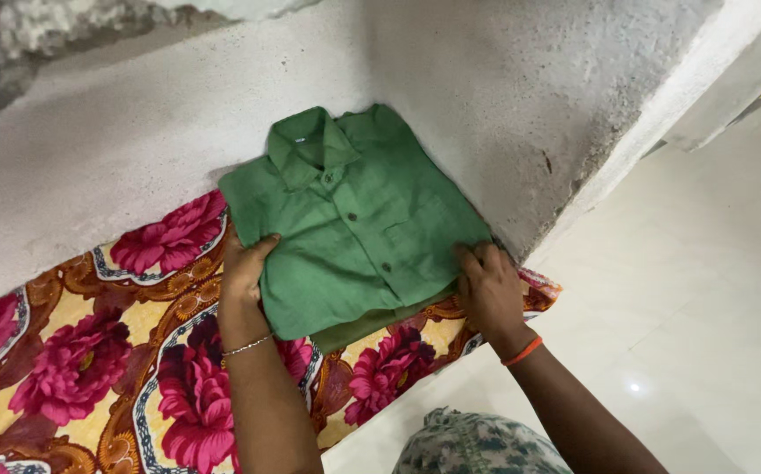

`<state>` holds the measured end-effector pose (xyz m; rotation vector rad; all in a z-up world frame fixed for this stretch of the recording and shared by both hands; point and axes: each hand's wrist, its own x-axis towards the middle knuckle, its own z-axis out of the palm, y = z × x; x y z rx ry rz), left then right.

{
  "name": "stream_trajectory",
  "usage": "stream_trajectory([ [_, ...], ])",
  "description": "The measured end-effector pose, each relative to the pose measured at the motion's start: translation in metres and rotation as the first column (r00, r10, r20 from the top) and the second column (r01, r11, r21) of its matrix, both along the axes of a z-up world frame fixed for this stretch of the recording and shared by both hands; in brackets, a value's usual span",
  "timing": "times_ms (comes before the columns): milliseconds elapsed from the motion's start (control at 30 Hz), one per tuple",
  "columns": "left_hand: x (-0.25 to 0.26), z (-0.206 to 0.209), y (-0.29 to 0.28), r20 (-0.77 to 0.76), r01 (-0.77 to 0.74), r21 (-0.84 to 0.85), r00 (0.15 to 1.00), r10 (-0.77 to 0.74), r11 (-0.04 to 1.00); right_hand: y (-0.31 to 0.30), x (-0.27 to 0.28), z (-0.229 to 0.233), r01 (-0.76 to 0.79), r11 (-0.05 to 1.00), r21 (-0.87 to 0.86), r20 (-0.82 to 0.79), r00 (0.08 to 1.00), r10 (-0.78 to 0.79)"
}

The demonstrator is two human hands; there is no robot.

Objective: The person folds several button-up shirts on a shelf and then places them one by one onto a stack on a bed. The shirts include plaid, solid green, dark blue, purple, and checkered patterns. The person handles each shirt individually, folding it neatly before adding it to the pile.

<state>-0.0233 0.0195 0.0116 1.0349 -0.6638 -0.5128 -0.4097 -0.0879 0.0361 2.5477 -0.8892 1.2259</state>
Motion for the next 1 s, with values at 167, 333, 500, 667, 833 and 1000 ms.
stream_trajectory([
  [167,0.004,-0.006,-0.002,0.004,-0.014,0.011,1.000,0.014,1.000,0.005,-0.001,0.000,0.008,0.938,0.346,0.125,0.991,-0.055],
  [333,0.008,-0.010,-0.006,0.001,0.011,-0.020,1.000,-0.011,1.000,0.014,0.010,-0.002,-0.431,0.801,0.415,0.468,0.856,0.218],
  [500,0.004,-0.004,-0.003,-0.010,0.007,0.003,1.000,-0.007,1.000,0.038,0.031,-0.003,-0.887,0.386,0.253,0.917,0.347,0.197],
  [667,0.005,-0.004,-0.003,0.032,0.016,-0.009,0.999,-0.016,1.000,0.027,0.055,0.007,-0.863,0.278,0.422,0.899,0.439,-0.003],
  [833,0.003,0.000,-0.001,-0.041,0.019,0.068,0.999,-0.016,0.998,0.000,0.071,0.013,-0.868,0.163,0.470,0.873,0.429,-0.234],
  [1000,0.004,0.000,-0.002,-0.026,0.023,0.028,0.999,-0.023,0.999,-0.038,0.064,0.026,-0.963,-0.029,0.269,0.902,0.263,-0.343],
])
